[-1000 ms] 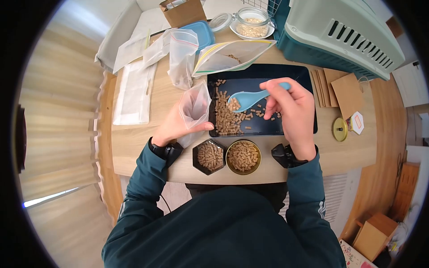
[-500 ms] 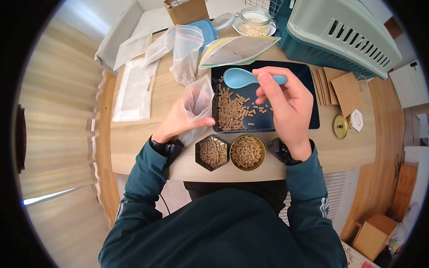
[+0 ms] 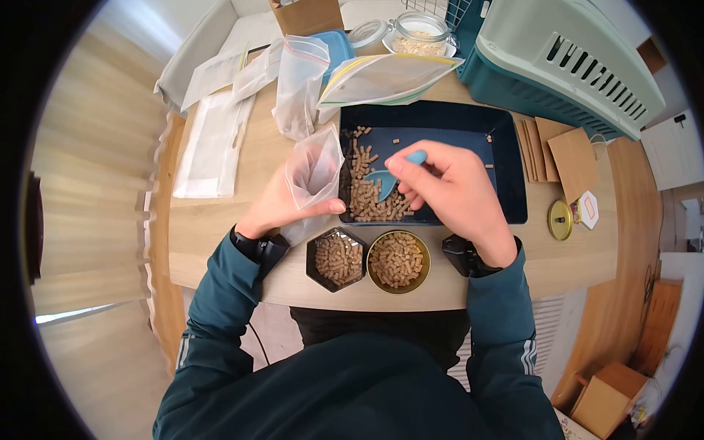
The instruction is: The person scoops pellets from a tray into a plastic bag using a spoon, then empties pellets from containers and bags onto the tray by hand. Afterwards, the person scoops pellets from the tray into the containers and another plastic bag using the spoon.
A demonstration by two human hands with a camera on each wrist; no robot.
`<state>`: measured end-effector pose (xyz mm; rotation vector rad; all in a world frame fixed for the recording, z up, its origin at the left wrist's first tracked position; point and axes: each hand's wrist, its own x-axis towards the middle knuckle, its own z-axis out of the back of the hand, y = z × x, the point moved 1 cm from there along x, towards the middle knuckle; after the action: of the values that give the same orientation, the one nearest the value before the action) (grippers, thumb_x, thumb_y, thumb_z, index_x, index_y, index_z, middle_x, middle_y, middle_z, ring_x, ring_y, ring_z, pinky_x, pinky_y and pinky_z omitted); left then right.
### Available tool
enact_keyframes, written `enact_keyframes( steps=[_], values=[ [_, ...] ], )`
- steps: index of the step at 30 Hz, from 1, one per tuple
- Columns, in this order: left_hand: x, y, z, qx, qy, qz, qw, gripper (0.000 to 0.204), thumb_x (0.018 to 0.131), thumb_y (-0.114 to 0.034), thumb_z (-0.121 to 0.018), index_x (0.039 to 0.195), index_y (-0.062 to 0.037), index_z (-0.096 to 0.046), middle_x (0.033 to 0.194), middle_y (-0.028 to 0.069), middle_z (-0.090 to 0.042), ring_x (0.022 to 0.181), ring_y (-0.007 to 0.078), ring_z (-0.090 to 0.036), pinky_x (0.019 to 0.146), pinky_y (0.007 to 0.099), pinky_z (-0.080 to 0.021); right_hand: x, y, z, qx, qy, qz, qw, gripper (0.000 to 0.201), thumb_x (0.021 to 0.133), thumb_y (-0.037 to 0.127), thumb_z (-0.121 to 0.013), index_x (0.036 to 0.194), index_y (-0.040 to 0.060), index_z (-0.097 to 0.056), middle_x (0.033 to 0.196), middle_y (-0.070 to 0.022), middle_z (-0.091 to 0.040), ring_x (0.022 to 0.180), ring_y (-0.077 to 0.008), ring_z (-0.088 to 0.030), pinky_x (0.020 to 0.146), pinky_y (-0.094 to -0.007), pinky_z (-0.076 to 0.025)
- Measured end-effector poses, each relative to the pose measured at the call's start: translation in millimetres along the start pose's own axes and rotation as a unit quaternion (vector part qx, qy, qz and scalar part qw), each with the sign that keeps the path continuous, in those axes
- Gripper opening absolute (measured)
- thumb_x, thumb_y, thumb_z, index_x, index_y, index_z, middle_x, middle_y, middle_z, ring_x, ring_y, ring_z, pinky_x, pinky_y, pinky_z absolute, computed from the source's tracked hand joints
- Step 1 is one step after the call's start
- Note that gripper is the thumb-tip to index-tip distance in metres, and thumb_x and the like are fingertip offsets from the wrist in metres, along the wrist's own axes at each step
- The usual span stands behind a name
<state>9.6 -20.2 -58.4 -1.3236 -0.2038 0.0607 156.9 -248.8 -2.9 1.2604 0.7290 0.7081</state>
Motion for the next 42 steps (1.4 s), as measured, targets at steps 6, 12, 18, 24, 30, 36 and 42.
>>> enact_keyframes(
  steps=[6, 12, 18, 24, 30, 36, 42],
  values=[
    [0, 0, 0, 0.009, -0.002, -0.003, 1.0, 0.055, 0.076, -0.023, -0.098, 0.11, -0.0041, -0.058, 0.099, 0.0003, -0.059, 0.093, 0.0106, -0.055, 0.085, 0.0289, -0.049, -1, 2, 11, 0.104, -0.118, 0.016, 0.987, 0.022, 0.103, 0.021, -0.069, 0.102, 0.0005, -0.077, 0.074, -0.0008, -0.064, 0.062, -0.0066, -0.06, 0.054, -0.022, -0.051],
    [0, -4, -1, -0.008, 0.004, 0.018, 1.0, 0.057, 0.077, -0.023, -0.097, 0.112, -0.003, -0.057, 0.102, 0.0001, -0.059, 0.096, 0.0101, -0.054, 0.087, 0.0284, -0.048, -5, 7, 8, 0.208, -0.151, 0.098, 0.961, 0.026, 0.105, 0.021, -0.065, 0.113, -0.0029, -0.074, 0.077, -0.0033, -0.065, 0.066, -0.0101, -0.063, 0.058, -0.0267, -0.055],
    [2, 6, -2, -0.07, 0.035, 0.046, 0.996, 0.102, 0.075, -0.024, -0.098, 0.155, -0.0002, -0.039, 0.137, 0.0063, -0.057, 0.126, 0.016, -0.053, 0.11, 0.0341, -0.041, -14, 10, -13, 0.146, -0.034, 0.209, 0.966, 0.028, 0.107, 0.013, -0.063, 0.128, -0.0041, -0.069, 0.097, -0.0114, -0.073, 0.084, -0.0133, -0.07, 0.077, -0.0289, -0.059],
    [1, -3, -5, -0.012, 0.002, 0.035, 0.999, 0.082, 0.075, -0.024, -0.098, 0.138, 0.0001, -0.052, 0.114, 0.0008, -0.061, 0.103, 0.0112, -0.055, 0.095, 0.0303, -0.049, 0, -1, -1, 0.001, -0.152, 0.189, 0.97, 0.023, 0.103, 0.013, -0.068, 0.12, -0.0014, -0.074, 0.096, -0.0064, -0.073, 0.081, -0.0096, -0.067, 0.073, -0.0253, -0.054],
    [2, -6, -8, -0.034, -0.003, 0.028, 0.999, 0.076, 0.076, -0.027, -0.098, 0.133, -0.0014, -0.055, 0.111, 0.0013, -0.062, 0.101, 0.0109, -0.056, 0.093, 0.0297, -0.05, -1, 1, -6, -0.254, -0.099, 0.214, 0.938, 0.026, 0.094, 0.011, -0.072, 0.117, -0.0009, -0.074, 0.095, -0.0154, -0.07, 0.081, -0.0315, -0.065, 0.074, -0.0374, -0.053],
    [0, -6, -5, 0.022, -0.004, 0.023, 0.999, 0.065, 0.075, -0.027, -0.098, 0.121, -0.0032, -0.058, 0.106, 0.0004, -0.062, 0.096, 0.0104, -0.057, 0.088, 0.0296, -0.051, 8, -4, -10, -0.328, -0.043, 0.256, 0.908, 0.028, 0.093, 0.009, -0.07, 0.119, -0.0021, -0.072, 0.099, -0.0154, -0.073, 0.093, -0.0341, -0.065, 0.083, -0.0427, -0.052],
    [0, -4, -5, 0.012, -0.006, 0.02, 1.0, 0.062, 0.075, -0.028, -0.098, 0.116, -0.004, -0.058, 0.103, 0.001, -0.062, 0.094, 0.0107, -0.057, 0.086, 0.0291, -0.05, 8, -5, -10, -0.318, -0.025, 0.268, 0.909, 0.029, 0.094, 0.012, -0.071, 0.12, -0.0004, -0.074, 0.092, -0.0142, -0.072, 0.084, -0.0301, -0.064, 0.075, -0.039, -0.051]
  ],
)
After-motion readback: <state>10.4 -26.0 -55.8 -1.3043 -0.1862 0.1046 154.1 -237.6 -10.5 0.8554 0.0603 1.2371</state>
